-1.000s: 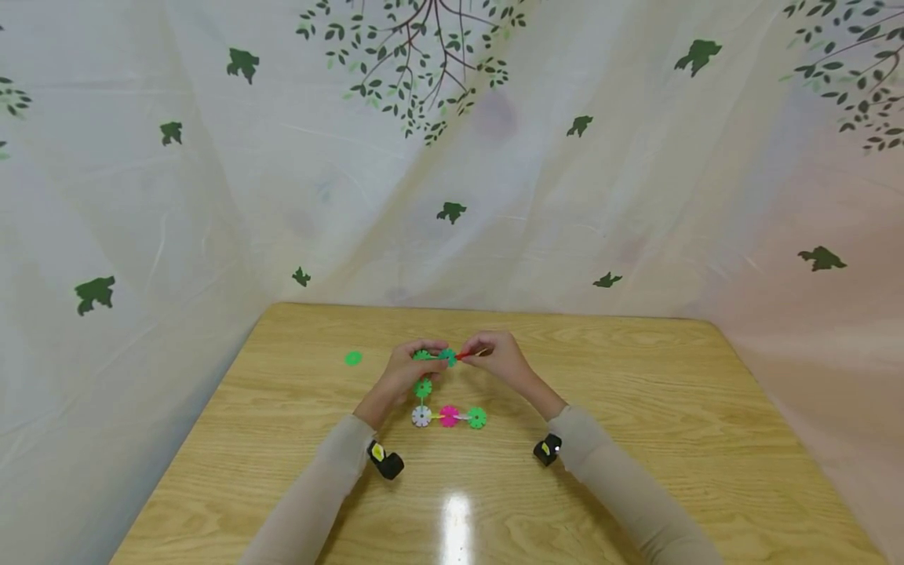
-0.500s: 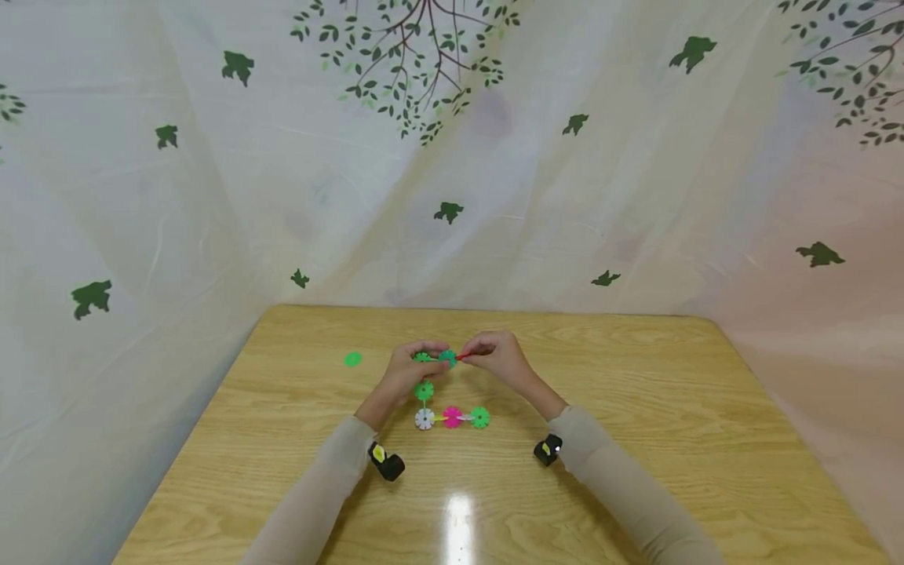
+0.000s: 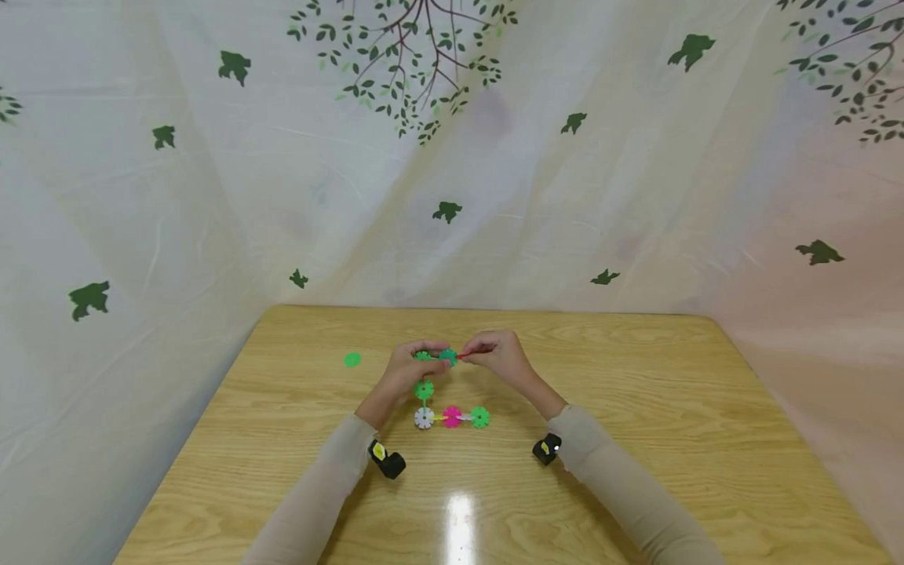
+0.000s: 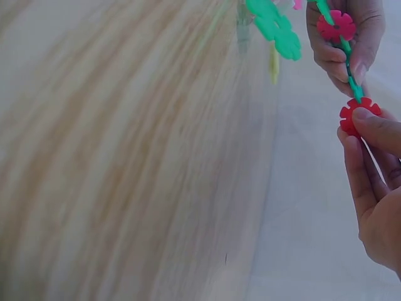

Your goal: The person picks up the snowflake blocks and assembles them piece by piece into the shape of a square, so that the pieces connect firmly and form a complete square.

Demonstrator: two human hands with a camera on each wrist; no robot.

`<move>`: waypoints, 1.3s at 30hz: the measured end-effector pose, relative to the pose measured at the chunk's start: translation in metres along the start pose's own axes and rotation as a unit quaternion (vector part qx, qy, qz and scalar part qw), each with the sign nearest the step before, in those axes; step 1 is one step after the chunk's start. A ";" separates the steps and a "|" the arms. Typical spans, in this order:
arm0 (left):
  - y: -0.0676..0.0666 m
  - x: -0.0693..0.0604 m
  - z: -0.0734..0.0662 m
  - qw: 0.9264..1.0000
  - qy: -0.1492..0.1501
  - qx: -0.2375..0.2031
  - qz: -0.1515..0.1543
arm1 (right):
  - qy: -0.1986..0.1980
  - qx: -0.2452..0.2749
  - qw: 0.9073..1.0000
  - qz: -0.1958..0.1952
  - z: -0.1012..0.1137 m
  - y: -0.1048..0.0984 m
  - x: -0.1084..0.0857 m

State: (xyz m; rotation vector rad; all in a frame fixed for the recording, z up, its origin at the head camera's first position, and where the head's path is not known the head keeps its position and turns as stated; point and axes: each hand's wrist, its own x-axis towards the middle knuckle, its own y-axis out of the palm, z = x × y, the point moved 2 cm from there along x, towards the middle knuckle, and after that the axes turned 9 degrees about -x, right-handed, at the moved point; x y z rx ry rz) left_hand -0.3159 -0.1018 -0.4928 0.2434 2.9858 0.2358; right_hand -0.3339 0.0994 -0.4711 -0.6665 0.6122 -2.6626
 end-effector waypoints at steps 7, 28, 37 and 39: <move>0.000 0.001 -0.001 1.000 0.004 -0.002 0.004 | -0.017 -0.027 0.999 -0.006 0.005 -0.001 0.000; 0.001 -0.002 -0.003 1.000 0.005 0.013 0.012 | -0.011 -0.060 0.998 0.000 0.010 0.000 0.000; -0.003 -0.002 -0.003 1.000 0.000 -0.001 0.031 | 0.012 -0.046 0.998 0.027 0.008 0.000 0.006; -0.005 -0.002 -0.003 0.999 -0.001 0.002 0.042 | 0.017 -0.038 0.999 0.030 0.007 0.000 0.006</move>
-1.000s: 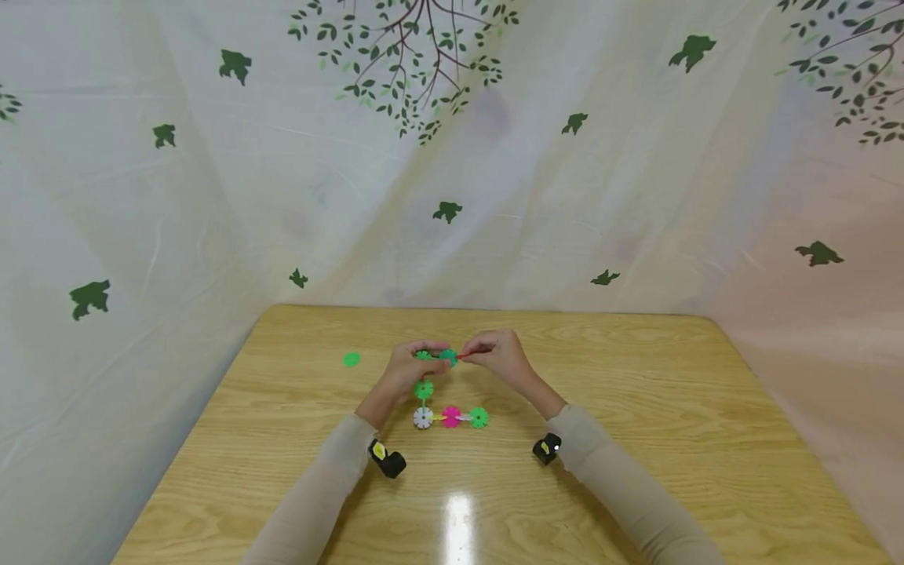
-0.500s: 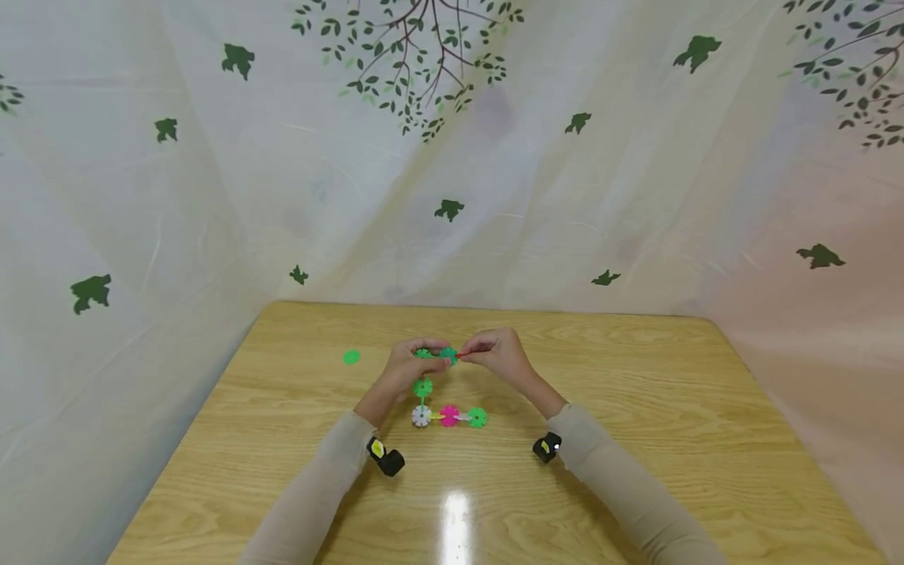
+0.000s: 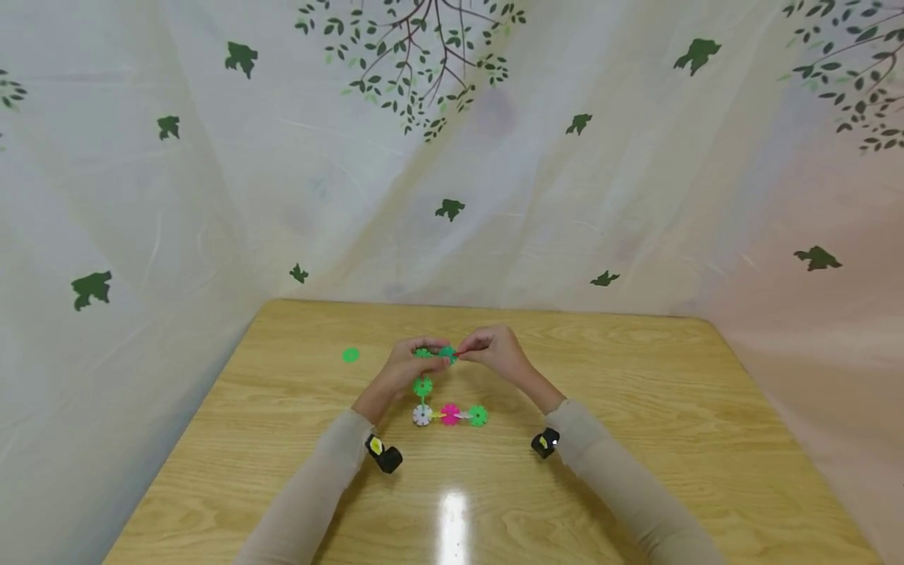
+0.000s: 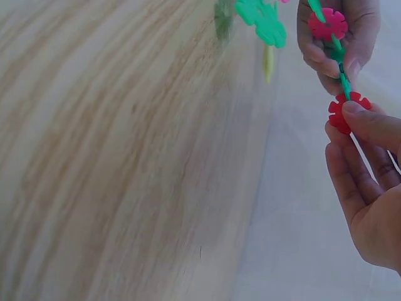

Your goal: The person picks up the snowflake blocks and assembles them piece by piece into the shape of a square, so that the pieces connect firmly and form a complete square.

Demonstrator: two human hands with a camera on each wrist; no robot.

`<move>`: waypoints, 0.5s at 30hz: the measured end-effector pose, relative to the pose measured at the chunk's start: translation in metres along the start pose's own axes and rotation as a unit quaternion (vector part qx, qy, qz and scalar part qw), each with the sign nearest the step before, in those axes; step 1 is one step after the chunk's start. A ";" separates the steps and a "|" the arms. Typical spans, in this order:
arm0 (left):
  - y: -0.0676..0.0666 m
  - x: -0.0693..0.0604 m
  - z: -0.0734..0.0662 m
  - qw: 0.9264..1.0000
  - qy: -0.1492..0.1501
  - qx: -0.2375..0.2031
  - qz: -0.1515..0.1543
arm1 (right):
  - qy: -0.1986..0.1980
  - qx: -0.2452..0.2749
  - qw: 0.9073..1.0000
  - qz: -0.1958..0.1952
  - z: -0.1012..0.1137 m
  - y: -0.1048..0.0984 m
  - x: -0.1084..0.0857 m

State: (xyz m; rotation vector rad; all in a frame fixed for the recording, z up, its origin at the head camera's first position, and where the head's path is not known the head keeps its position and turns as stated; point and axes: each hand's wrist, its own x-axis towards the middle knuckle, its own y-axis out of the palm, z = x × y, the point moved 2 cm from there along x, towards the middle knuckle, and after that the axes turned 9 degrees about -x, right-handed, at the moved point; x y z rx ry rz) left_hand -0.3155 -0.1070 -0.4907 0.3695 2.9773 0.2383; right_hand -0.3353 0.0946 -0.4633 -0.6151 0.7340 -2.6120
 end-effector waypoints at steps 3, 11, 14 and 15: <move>-0.005 -0.001 0.001 1.000 -0.001 0.018 0.016 | -0.002 -0.004 1.000 -0.001 0.000 0.001 0.000; -0.023 -0.005 -0.004 0.999 -0.019 0.039 0.016 | -0.006 -0.036 0.999 0.010 0.011 0.009 0.003; -0.029 -0.006 -0.006 0.999 -0.021 0.047 0.010 | -0.005 -0.035 0.999 0.011 0.009 0.013 0.006; -0.031 -0.007 -0.006 0.999 -0.021 0.049 0.008 | -0.007 -0.037 0.999 0.012 0.010 0.014 0.007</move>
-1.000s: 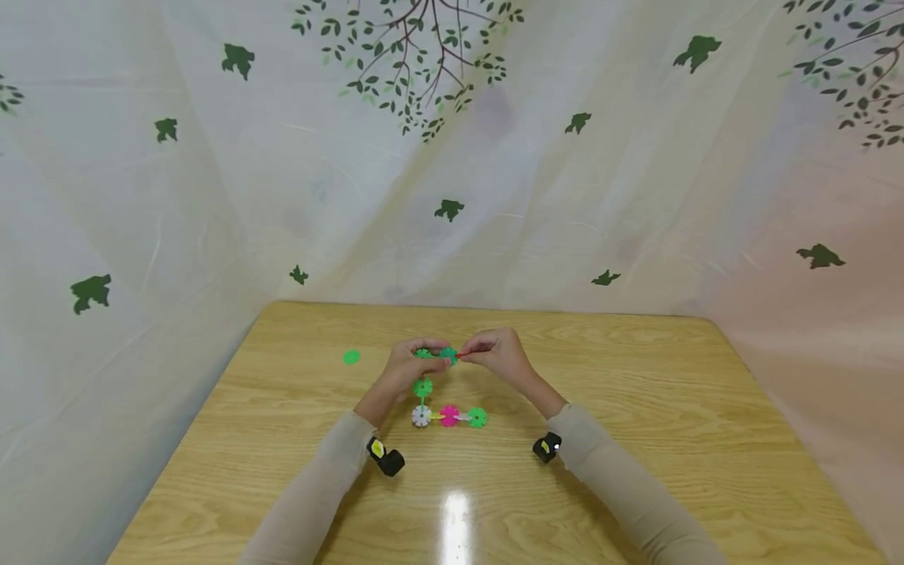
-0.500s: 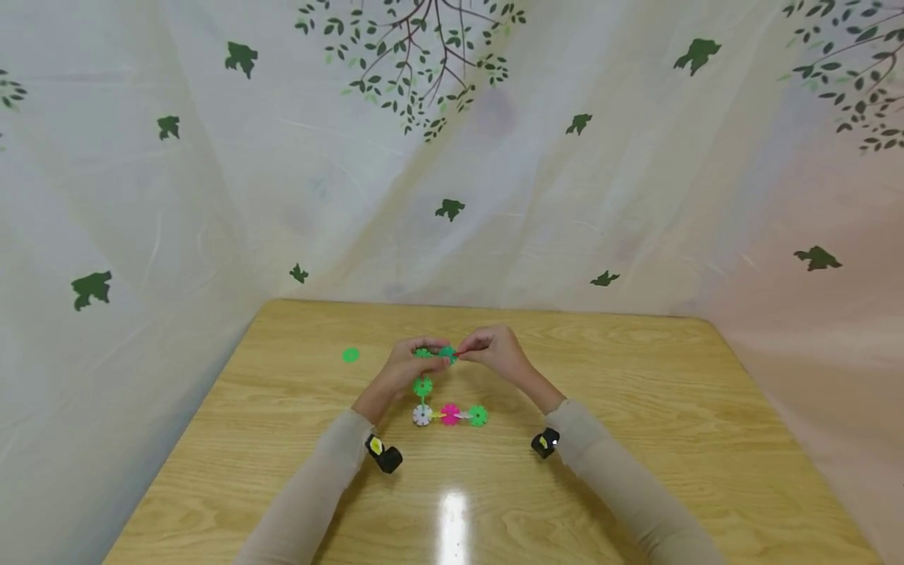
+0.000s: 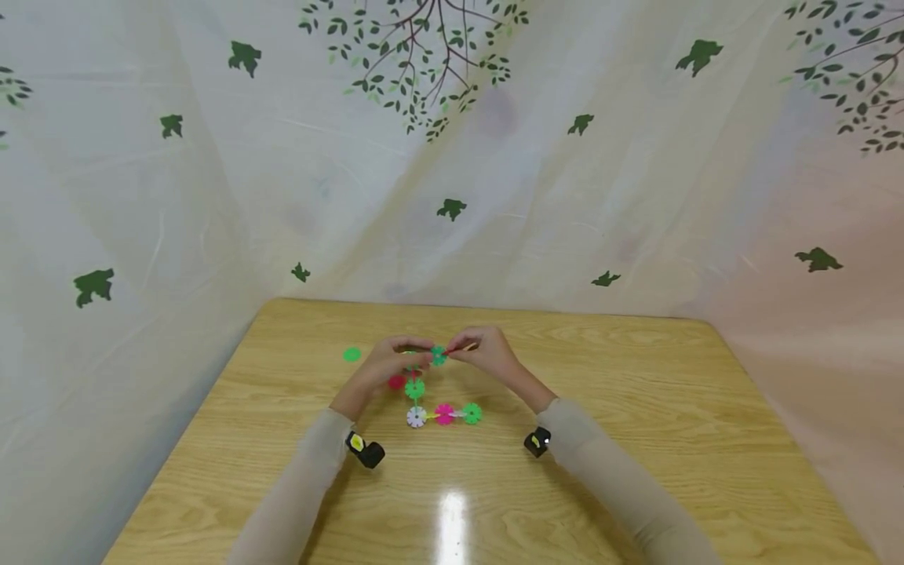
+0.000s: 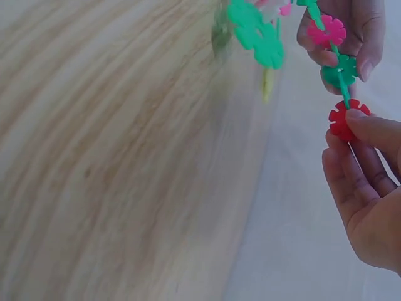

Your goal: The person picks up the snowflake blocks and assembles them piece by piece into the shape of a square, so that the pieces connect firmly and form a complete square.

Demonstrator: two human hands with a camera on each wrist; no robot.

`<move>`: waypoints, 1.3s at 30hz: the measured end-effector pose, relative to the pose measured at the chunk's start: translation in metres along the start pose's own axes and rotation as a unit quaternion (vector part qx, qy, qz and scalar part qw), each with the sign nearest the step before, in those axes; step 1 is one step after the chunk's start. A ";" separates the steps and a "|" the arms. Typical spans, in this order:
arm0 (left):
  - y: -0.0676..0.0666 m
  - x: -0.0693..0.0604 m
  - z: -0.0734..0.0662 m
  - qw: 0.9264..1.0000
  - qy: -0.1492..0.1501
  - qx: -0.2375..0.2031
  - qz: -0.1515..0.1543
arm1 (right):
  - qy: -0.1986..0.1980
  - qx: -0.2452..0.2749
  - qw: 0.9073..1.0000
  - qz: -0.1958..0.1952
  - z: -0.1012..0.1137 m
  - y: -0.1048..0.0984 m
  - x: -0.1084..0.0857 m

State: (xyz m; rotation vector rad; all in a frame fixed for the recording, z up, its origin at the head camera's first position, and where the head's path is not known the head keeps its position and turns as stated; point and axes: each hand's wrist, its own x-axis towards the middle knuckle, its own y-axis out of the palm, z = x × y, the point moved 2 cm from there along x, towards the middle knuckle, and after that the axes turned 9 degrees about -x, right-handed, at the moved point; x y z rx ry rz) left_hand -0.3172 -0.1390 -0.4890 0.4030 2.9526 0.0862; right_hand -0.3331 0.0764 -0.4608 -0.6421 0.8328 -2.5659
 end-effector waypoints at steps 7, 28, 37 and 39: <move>-0.014 -0.003 -0.001 1.000 0.002 -0.003 -0.005 | -0.016 -0.010 0.999 0.027 0.004 0.003 0.010; -0.047 -0.019 -0.001 0.999 -0.006 0.043 0.001 | 0.021 -0.022 0.985 0.170 -0.021 0.044 0.057; -0.050 -0.025 -0.002 0.997 -0.012 0.052 0.053 | -0.026 -0.068 0.976 0.205 -0.022 0.051 0.068; -0.051 -0.026 -0.001 0.997 -0.016 0.043 0.063 | -0.043 -0.078 0.973 0.212 -0.021 0.052 0.070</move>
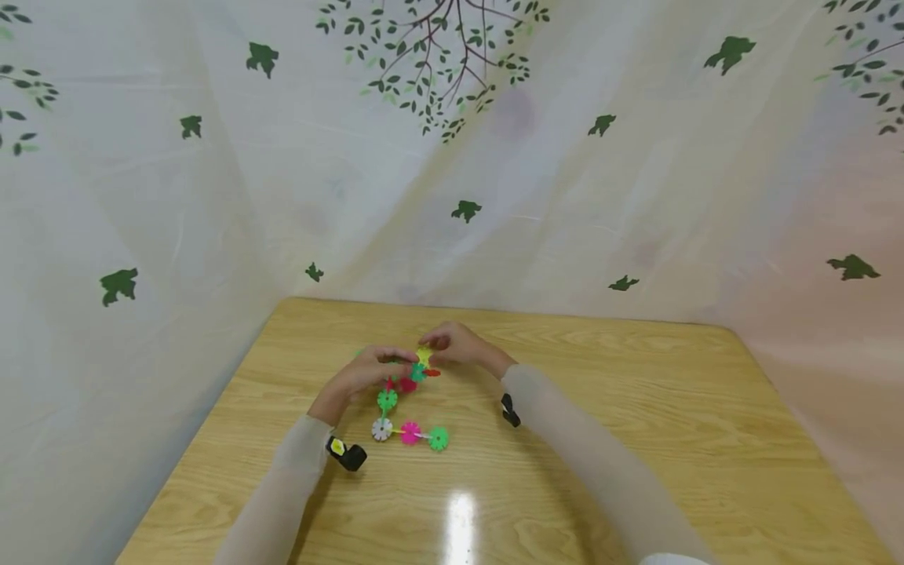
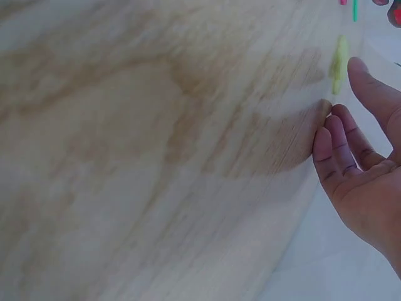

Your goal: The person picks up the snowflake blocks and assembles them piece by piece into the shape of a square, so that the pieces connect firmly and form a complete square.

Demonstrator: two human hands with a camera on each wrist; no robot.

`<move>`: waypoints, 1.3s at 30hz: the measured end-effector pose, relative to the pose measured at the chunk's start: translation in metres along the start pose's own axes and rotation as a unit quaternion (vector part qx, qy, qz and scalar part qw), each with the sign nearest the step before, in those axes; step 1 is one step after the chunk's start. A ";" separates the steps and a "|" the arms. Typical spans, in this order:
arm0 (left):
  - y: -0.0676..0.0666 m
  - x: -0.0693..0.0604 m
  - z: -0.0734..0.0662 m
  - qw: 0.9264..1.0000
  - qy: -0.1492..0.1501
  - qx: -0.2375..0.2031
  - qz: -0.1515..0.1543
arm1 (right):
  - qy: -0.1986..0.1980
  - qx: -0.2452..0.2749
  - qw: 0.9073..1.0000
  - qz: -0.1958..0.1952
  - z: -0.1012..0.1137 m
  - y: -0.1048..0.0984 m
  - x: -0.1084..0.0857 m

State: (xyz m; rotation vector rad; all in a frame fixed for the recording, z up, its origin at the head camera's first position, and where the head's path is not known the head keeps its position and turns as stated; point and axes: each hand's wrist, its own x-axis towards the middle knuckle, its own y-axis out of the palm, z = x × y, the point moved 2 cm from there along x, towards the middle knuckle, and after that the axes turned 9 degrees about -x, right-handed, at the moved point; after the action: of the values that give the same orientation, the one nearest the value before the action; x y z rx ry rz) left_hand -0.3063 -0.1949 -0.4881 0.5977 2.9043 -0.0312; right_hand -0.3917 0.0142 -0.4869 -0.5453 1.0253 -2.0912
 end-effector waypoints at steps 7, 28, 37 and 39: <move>0.000 0.003 0.002 1.000 -0.006 -0.010 0.015 | 0.013 -0.034 0.999 0.026 -0.001 0.002 0.005; 0.010 0.010 0.005 1.000 -0.019 -0.004 0.015 | 0.037 0.005 0.999 -0.012 -0.008 -0.004 0.004; 0.014 0.015 0.009 1.000 -0.021 -0.008 0.005 | 0.048 0.033 0.998 -0.019 -0.016 -0.013 -0.008; 0.015 0.017 0.010 1.000 -0.019 -0.002 0.001 | 0.051 0.041 0.998 -0.019 -0.019 -0.015 -0.011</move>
State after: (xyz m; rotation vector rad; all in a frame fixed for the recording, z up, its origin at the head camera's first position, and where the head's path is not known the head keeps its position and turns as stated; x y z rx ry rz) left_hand -0.3140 -0.1750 -0.5003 0.5934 2.8663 -0.0359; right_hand -0.4031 0.0382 -0.4865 -0.4235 0.9888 -2.2044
